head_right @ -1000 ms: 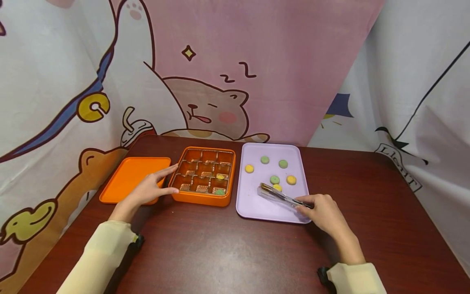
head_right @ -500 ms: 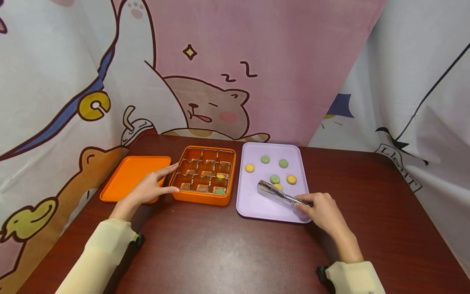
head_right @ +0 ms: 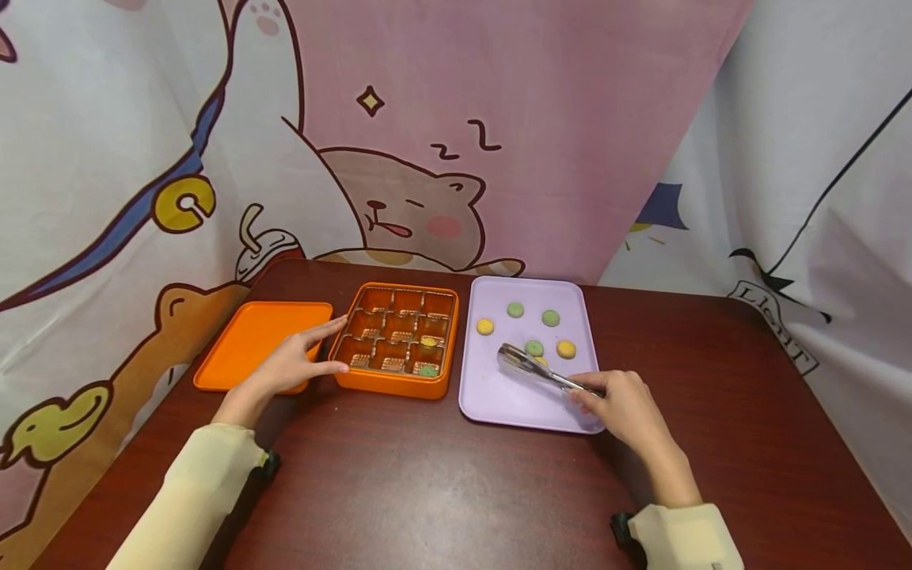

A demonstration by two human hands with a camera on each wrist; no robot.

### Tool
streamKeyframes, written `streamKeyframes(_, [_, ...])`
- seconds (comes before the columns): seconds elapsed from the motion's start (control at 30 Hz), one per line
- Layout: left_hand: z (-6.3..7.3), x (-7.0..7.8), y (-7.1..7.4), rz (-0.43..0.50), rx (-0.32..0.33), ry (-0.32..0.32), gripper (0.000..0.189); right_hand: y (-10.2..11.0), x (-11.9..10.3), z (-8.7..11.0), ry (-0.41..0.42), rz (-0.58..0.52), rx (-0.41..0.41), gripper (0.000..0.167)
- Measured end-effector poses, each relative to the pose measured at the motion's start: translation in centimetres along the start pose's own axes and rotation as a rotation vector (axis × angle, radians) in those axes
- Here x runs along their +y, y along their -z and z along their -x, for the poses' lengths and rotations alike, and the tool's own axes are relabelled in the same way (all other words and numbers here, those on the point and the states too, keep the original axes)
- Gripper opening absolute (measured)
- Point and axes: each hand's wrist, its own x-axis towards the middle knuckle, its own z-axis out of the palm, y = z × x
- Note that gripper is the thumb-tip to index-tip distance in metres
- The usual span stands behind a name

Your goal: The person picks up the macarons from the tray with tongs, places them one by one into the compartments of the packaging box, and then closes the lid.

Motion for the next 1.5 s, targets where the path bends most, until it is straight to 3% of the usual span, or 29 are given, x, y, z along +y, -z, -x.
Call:
streamKeyframes(0.87, [0.1, 0.0, 0.0, 0.002, 0.001, 0.001, 0.088, -0.1, -1.6, -1.2, 0.016, -0.005, 0.041, 0.024])
streamKeyframes(1.33, [0.0, 0.0, -0.1, -0.008, 0.004, 0.001, 0.089, -0.2, -2.1, -2.2, 0.072, -0.014, 0.080, 0.022])
streamKeyframes(1.5, [0.0, -0.1, -0.1, 0.000, 0.001, 0.004, 0.089, -0.1, -2.6, -2.6, 0.050, -0.010, 0.072, 0.024])
